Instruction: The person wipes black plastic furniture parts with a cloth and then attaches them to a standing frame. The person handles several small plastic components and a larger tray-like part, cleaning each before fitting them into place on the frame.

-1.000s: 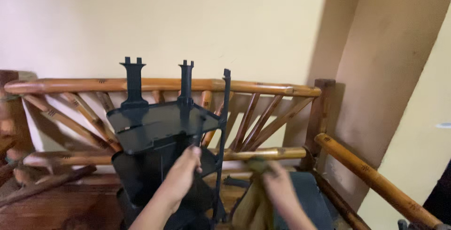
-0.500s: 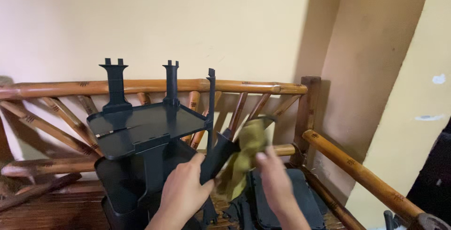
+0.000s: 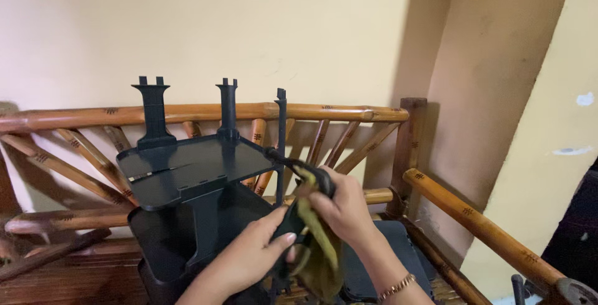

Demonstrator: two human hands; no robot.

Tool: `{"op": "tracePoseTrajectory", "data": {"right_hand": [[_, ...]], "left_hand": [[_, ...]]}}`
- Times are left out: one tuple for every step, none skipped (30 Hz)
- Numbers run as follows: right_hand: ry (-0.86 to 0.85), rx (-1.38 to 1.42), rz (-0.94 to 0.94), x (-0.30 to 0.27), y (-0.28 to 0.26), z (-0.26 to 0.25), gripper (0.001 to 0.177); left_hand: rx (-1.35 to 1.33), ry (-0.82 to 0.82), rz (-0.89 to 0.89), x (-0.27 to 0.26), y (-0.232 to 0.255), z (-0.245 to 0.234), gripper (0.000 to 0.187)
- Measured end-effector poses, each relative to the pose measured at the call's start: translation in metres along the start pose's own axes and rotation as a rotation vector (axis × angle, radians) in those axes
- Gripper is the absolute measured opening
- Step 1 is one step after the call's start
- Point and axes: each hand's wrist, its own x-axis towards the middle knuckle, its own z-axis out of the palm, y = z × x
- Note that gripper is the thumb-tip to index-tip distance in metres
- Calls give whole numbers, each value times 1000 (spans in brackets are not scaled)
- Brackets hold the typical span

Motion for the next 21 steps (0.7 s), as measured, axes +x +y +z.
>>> {"op": "tracePoseTrajectory", "data": {"right_hand": [[71,-19,49,5,7,5,29],[108,17,31,9,15,9,28],[145,54,16,12,24,14,29],[182,91,1,13,33,18,34],[177,227,74,16,43,23,35],[171,363,148,19,53,26,36],[168,501,220,21,62,30,37],[208,511,292,22,72,34,39],[249,520,366,23,83,38,40],[289,529,439,23,93,41,42],[341,549,482,24,103,44,45],[392,569,525,25,112,46,48],[443,590,570,25,120,49,51],[562,684,640,25,126,50,52],[681,777,708,27,129,48,53],[800,870,775,28,130,47,55],[685,965,681,26,128,41,58],[610,1063,628,24,123,33,55],[568,1097,628,23,115,27,53],[517,1076,631,21,105,22,53],[461,1046,626,17,92,18,55]], "left_hand": [[42,66,163,2,-3,6,46],[85,131,327,3,-5,10,51],[8,93,115,3,-5,14,48],[-67,52,-98,2,-4,18,45],[-139,12,-307,2,-2,20,44],[-124,25,-294,2,1,22,41],[-107,37,-281,2,5,24,37],[-90,50,-267,2,8,25,34],[-149,63,-288,2,10,27,34],[-208,76,-309,3,11,29,34],[-269,88,-331,3,11,32,35],[-214,89,-381,4,9,35,33],[-159,89,-432,5,6,39,32],[-104,90,-482,5,2,41,31],[-169,109,-421,5,-3,44,28],[-235,129,-359,6,-8,47,29],[-299,148,-304,3,-14,48,34],[-413,156,-399,0,-21,47,39],[-525,166,-486,0,-27,43,45],[-637,178,-574,1,-33,38,50],[-666,189,-600,3,-38,34,56]]}}
